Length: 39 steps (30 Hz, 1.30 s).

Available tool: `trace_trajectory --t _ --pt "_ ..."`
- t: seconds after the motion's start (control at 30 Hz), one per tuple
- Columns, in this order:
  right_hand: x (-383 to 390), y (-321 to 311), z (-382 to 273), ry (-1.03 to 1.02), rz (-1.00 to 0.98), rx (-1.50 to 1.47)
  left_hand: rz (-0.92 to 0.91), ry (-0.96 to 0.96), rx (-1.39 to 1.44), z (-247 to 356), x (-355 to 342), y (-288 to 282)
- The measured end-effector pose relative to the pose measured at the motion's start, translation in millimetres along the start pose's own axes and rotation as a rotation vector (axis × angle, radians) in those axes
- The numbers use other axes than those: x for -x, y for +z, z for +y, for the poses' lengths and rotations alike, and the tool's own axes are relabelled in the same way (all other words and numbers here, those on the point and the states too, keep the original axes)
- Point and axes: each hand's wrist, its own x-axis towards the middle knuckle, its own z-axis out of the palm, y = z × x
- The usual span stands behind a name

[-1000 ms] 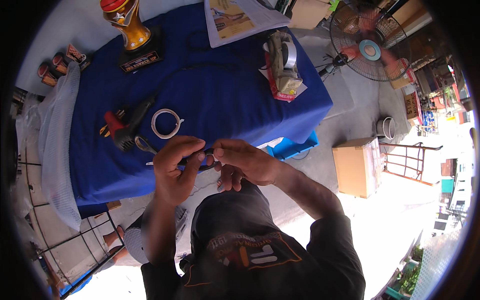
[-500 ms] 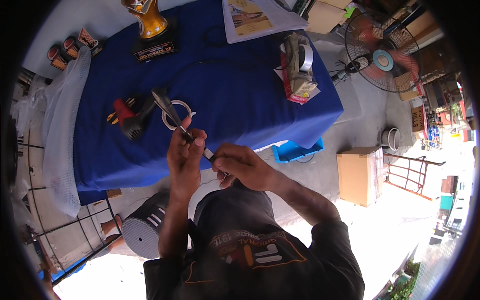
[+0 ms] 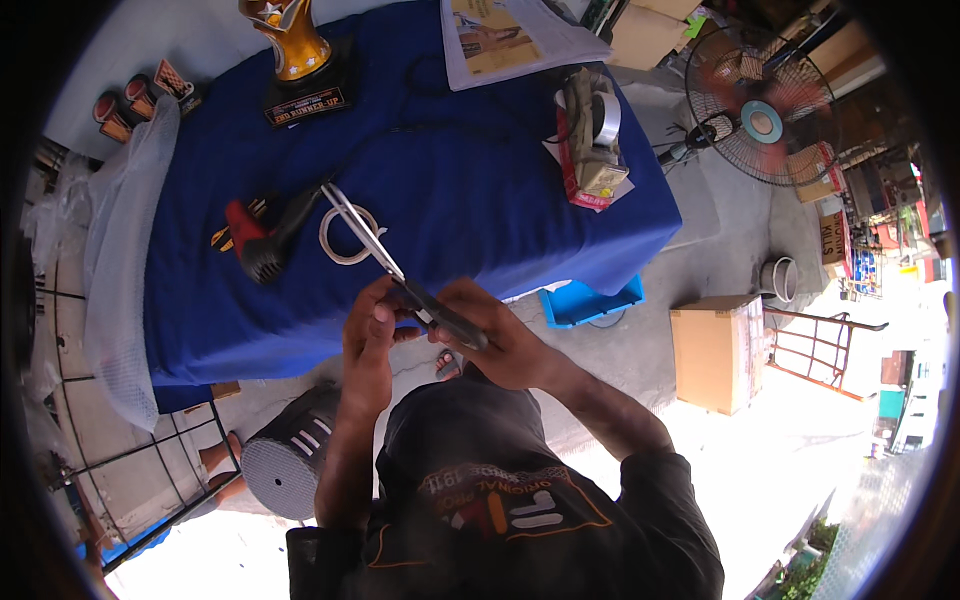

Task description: The person wraps a small black cable with white tape, repeatedly folding and pressing the tape around the cable. They then use scissors to trim the excess tape and continue wrapping the cable with additional tape.

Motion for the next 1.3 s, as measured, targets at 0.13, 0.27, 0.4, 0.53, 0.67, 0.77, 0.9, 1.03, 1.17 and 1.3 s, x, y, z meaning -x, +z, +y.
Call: trace_trajectory --t 0.13,0.27,0.4,0.53,0.67,0.77,0.9,1.03,1.17,1.3 --pt "7.0 -4.6 -1.5 0.236 -0.026 -0.067 -0.243 -0.013 0.166 -6.1 -5.0 4.5" --pt "9.0 -9.2 4.0 0.351 -0.064 -0.474 -0.302 0.033 0.186 -4.6 -8.0 3.8" --pt "11.6 -14.1 10.0 0.403 -0.196 -1.189 -0.330 -0.050 0.237 2.3 -7.8 2.5" --pt "12.5 -17.1 13.7 0.440 -0.321 -0.935 -0.439 -0.177 0.164 7.2 -9.9 -1.4" --pt "12.9 -12.1 16.7 0.423 -0.340 -1.103 -0.429 -0.214 0.147 6.7 -11.9 -4.1" --pt "13.0 -9.1 17.0 0.406 -0.295 -0.982 -0.465 -0.184 0.114 4.7 -12.6 -5.0" --pt "13.4 -9.9 10.9 0.463 -0.208 -0.709 -0.402 -0.113 0.035 1.6 -13.7 -2.8" --pt "12.8 -9.0 5.9 0.412 -0.252 -0.881 -0.153 -0.080 -0.063 0.0 -14.7 -4.2" --pt "18.3 -6.9 10.5 0.389 -0.191 -0.955 -0.219 -0.152 -0.041 -1.4 -9.3 -7.8" --pt "22.8 -8.6 24.5 0.419 -0.087 -0.777 -0.281 -0.220 -0.105 -3.2 -2.6 -6.5"
